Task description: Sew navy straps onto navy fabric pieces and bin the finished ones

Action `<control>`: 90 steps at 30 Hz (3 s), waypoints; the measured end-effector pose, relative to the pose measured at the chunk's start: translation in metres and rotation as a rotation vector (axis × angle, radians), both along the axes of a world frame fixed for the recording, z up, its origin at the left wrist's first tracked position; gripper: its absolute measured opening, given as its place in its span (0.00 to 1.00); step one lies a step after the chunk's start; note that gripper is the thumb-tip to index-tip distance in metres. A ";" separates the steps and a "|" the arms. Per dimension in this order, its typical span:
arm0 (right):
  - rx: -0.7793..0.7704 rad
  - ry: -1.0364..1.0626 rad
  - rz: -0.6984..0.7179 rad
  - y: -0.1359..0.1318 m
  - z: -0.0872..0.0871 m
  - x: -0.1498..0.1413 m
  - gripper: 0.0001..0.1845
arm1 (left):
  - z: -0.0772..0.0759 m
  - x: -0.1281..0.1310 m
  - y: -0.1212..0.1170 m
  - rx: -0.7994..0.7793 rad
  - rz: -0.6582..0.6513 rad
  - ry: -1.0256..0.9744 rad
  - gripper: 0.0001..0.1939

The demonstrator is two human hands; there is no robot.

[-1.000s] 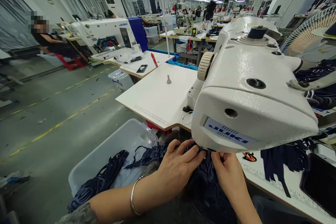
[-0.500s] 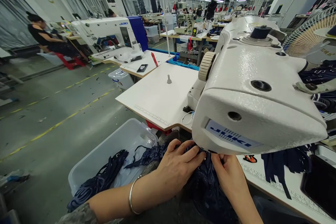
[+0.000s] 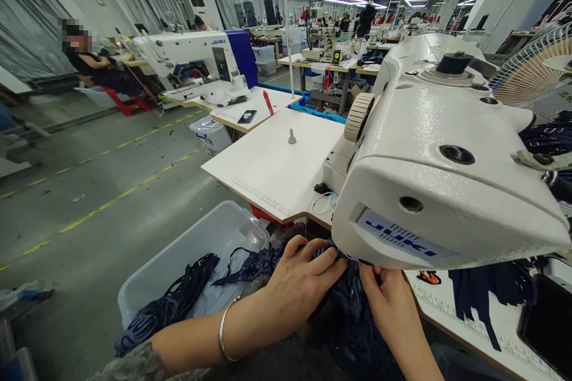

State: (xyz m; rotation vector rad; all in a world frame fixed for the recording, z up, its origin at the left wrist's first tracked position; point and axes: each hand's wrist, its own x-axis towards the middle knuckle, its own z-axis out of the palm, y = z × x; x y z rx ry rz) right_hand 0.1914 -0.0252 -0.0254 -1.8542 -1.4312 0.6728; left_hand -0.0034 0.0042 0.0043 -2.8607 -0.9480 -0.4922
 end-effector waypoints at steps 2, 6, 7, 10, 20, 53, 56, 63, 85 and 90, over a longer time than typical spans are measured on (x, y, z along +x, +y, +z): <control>0.022 0.010 0.004 0.000 -0.001 0.000 0.19 | 0.000 0.000 0.000 0.000 0.003 -0.001 0.16; 0.055 0.028 -0.008 -0.001 -0.004 0.003 0.18 | 0.000 0.002 -0.001 0.028 0.000 0.015 0.16; 0.063 0.038 -0.010 -0.001 -0.005 0.004 0.17 | 0.000 0.003 -0.001 0.038 -0.001 0.020 0.16; 0.079 0.100 0.005 -0.002 -0.010 0.006 0.14 | 0.000 0.005 -0.003 0.060 -0.009 0.019 0.16; 0.134 0.226 -0.039 -0.006 -0.017 0.010 0.11 | 0.010 0.005 -0.011 -0.063 -0.038 -0.044 0.25; 0.054 0.110 -0.110 -0.001 -0.009 0.003 0.09 | 0.000 0.005 -0.017 0.190 -0.039 0.104 0.20; 0.024 0.114 -0.099 -0.001 -0.007 0.003 0.09 | 0.000 0.004 -0.017 0.193 -0.041 0.107 0.20; 0.089 0.138 -0.080 0.000 -0.015 0.008 0.08 | 0.001 0.002 -0.016 0.183 -0.058 0.103 0.20; 0.065 0.093 -0.069 -0.002 -0.010 0.004 0.10 | 0.003 0.000 -0.013 0.106 -0.107 0.099 0.21; 0.058 0.067 -0.056 -0.001 -0.003 0.004 0.11 | 0.006 -0.002 -0.013 0.138 -0.091 0.101 0.21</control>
